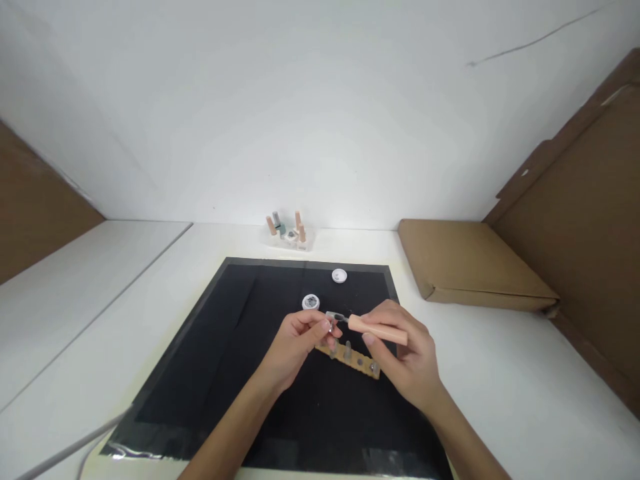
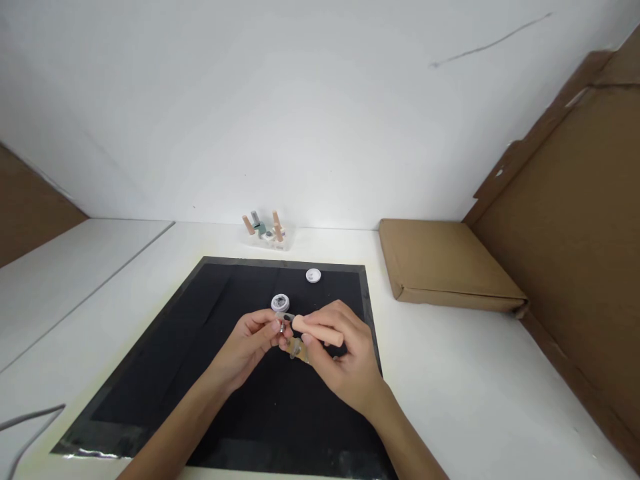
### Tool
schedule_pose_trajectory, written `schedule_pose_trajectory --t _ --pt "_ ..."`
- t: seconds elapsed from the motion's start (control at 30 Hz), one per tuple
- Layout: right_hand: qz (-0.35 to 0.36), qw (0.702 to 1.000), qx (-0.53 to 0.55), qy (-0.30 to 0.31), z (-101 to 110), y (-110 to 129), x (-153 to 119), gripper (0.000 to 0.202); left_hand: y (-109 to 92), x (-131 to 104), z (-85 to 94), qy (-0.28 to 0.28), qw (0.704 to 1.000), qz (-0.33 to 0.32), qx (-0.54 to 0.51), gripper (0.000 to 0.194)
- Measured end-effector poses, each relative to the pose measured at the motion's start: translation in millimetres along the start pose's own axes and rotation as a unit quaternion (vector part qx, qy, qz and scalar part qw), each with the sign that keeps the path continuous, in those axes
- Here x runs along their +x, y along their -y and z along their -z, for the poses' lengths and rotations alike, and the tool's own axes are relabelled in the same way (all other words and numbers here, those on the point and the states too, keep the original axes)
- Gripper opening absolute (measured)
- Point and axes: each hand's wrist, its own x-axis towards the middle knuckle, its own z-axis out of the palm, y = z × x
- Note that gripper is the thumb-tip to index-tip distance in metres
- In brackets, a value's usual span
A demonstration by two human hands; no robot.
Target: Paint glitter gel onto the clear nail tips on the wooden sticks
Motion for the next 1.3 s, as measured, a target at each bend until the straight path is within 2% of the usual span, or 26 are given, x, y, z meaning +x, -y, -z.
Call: schedule_pose_trajectory --t 0.27,0.5,0.7,0.9,1.1,1.17,1.3 --pt "0.059 0.998 -0.004 -0.02 -0.4 -3.5 -1.8 0.025 0.2 0.2 0.9 0.007 1.0 0.002 -0.003 0.026" --pt "0.029 1.0 0.008 0.005 -1.1 -1.7 -1.0 0.025 -0.5 -1.1 -0.1 0.008 1.0 -0.003 -0.01 0.025" --pt "0.028 0.999 0.034 -0.033 1.4 -6.0 -2.1 0.022 -1.0 -0.3 0.6 0.009 1.0 -0.004 -0.008 0.024" --pt "-0.032 0.996 0.079 0.016 2.6 -4.3 -3.4 0.019 -0.1 -1.5 2.3 0.035 0.999 -0.009 0.01 0.021" --pt "-0.037 0.995 0.068 -0.068 2.9 -7.6 0.1 0.017 -0.3 -1.2 1.5 0.03 0.999 -0.011 0.031 0.018" --pt "-0.03 0.994 0.075 -0.075 3.3 -9.0 0.1 0.019 0.2 -0.9 2.1 0.034 0.998 -0.018 0.041 0.016" --pt "-0.015 0.992 0.122 -0.027 3.6 -7.5 -1.5 0.016 1.0 -0.2 3.6 0.033 0.998 -0.03 0.048 0.016"
